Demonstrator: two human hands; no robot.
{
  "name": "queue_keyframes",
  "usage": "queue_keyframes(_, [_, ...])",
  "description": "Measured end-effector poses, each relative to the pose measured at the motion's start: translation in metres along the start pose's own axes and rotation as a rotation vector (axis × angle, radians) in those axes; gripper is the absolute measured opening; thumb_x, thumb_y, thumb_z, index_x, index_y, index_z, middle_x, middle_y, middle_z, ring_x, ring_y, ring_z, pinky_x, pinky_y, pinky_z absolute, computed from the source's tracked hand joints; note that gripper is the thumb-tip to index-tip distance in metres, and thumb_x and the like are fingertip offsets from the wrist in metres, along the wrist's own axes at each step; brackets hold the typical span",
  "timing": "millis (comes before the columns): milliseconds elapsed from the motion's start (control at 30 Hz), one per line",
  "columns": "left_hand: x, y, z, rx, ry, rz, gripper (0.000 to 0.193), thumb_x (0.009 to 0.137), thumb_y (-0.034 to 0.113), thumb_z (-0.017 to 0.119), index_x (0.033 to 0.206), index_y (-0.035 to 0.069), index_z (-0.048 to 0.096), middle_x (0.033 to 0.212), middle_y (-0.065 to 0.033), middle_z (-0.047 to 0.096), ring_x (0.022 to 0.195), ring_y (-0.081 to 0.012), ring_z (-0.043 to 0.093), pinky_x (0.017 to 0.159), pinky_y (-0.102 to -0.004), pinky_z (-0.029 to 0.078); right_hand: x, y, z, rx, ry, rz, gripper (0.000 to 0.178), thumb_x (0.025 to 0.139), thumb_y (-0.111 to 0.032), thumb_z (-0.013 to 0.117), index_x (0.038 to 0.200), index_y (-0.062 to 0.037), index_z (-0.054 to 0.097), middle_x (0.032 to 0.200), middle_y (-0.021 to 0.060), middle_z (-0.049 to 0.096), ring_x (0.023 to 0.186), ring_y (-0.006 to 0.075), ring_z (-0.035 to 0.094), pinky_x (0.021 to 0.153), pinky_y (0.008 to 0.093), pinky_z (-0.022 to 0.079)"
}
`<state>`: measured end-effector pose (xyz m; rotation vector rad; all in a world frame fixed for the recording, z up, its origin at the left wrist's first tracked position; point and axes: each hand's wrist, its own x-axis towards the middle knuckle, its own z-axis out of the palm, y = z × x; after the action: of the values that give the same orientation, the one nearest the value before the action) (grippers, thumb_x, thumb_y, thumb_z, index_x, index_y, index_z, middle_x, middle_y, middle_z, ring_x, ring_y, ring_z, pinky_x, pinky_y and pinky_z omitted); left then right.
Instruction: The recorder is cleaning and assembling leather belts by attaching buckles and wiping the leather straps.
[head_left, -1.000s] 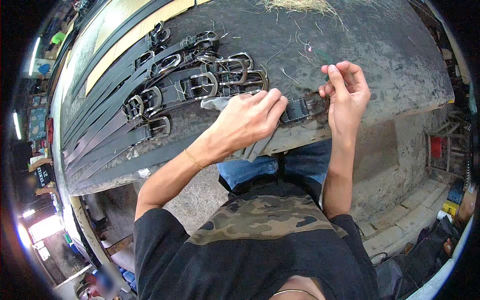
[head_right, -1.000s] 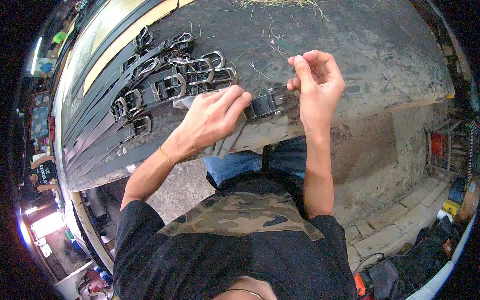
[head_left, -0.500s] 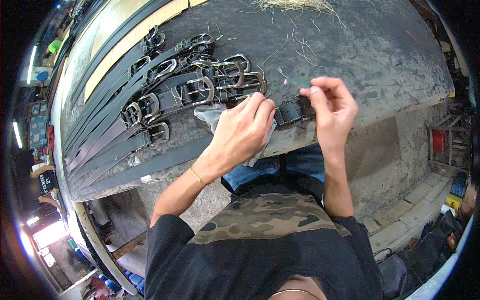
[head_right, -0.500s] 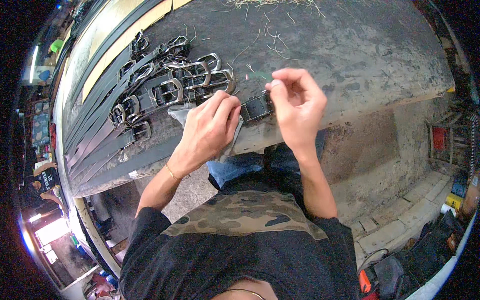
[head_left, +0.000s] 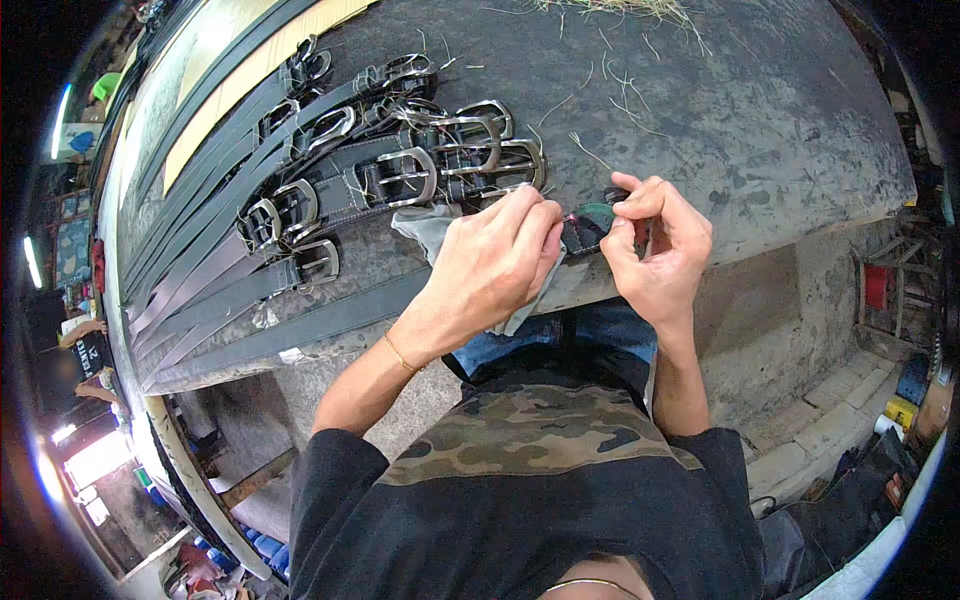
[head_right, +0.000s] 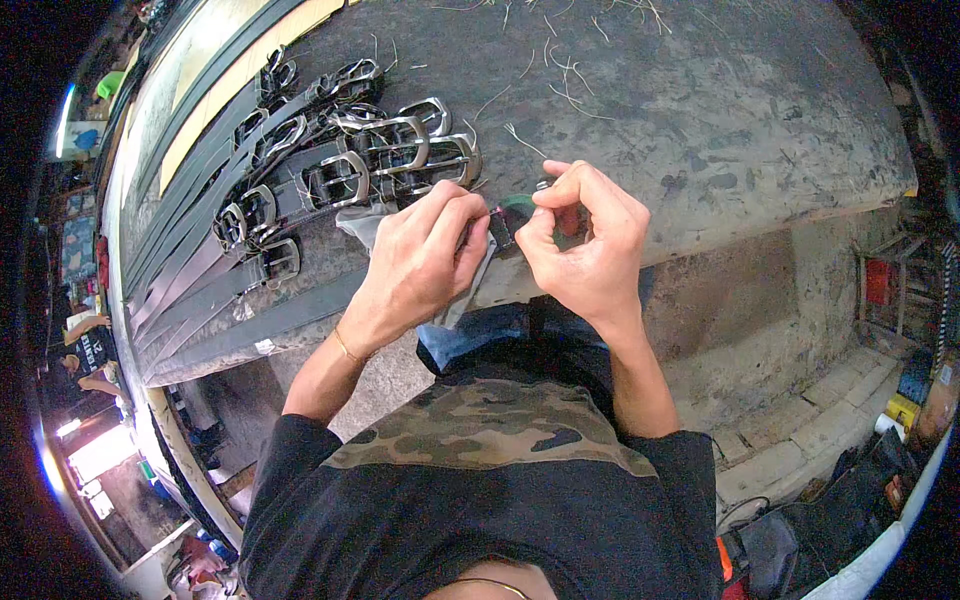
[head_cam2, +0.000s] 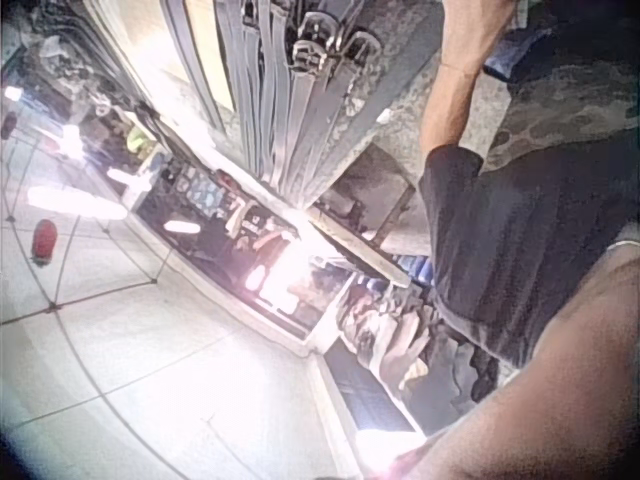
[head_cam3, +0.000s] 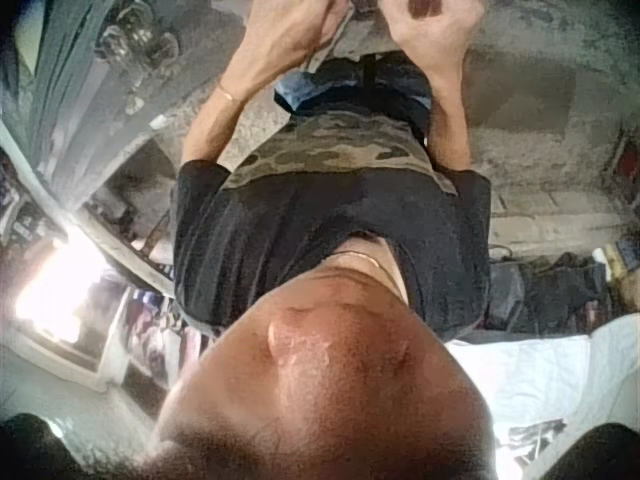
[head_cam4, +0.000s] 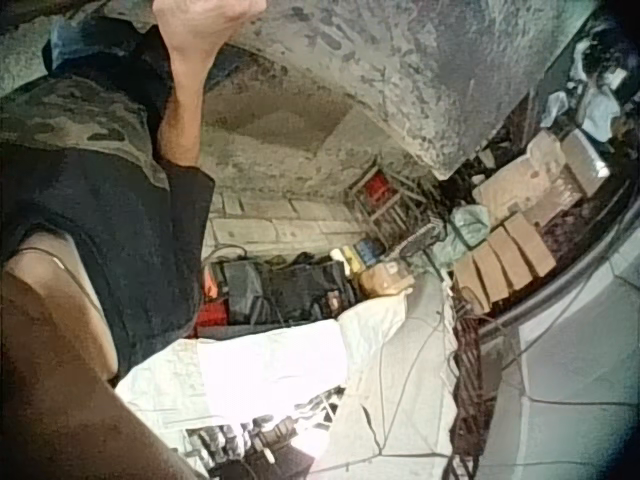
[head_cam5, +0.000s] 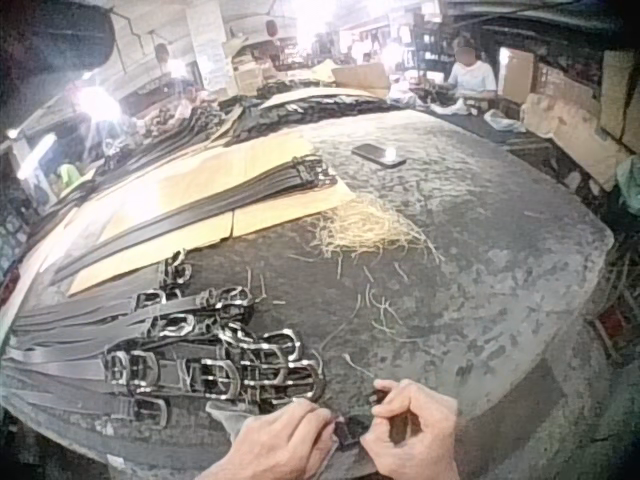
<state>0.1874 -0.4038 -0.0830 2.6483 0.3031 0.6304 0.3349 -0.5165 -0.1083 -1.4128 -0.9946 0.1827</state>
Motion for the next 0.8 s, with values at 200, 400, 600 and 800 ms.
queue_keyframes(200, [0.000,0.000,-0.001,0.015,-0.006,-0.002,0.017,0.081,0.002,0.069,0.094,0.001,0.059,0.086,-0.0109,0.058,0.072,-0.0275,0.064,0.058,-0.0367,0.053,0.002,0.001,0.001,-0.046,-0.002,-0.031,0.015,0.066,0.008,0.066,0.074,-0.0017,0.058,0.063,0.0054,0.054,0.051,0.0110,0.051,0.061,0.0267,0.051])
queue_keyframes(400, [0.000,-0.002,0.001,0.056,0.010,0.053,0.015,0.083,0.007,0.068,0.093,-0.001,0.059,0.085,-0.0097,0.055,0.071,-0.0240,0.062,0.057,-0.0331,0.052,0.003,0.001,0.001,-0.065,-0.014,-0.031,0.014,0.067,0.007,0.066,0.073,-0.0019,0.058,0.061,0.0046,0.052,0.049,0.0108,0.050,0.065,0.0272,0.052])
queue_keyframes(600, [-0.001,-0.003,0.002,0.030,0.034,0.041,0.016,0.082,0.005,0.068,0.094,0.000,0.058,0.084,-0.0098,0.054,0.070,-0.0242,0.062,0.057,-0.0334,0.051,0.000,0.001,0.001,-0.062,-0.020,-0.018,0.013,0.070,0.008,0.066,0.076,-0.0011,0.059,0.065,0.0035,0.054,0.054,0.0084,0.052,0.064,0.0246,0.051])
queue_keyframes(800, [0.009,0.009,-0.018,0.051,0.135,0.059,0.016,0.083,0.003,0.068,0.095,0.001,0.058,0.081,-0.0091,0.055,0.064,-0.0257,0.061,0.054,-0.0346,0.050,0.002,0.002,-0.003,0.466,0.260,0.171,0.011,0.089,0.011,0.057,0.095,0.0023,0.061,0.086,0.0041,0.059,0.079,0.0080,0.059,0.070,0.0267,0.054])
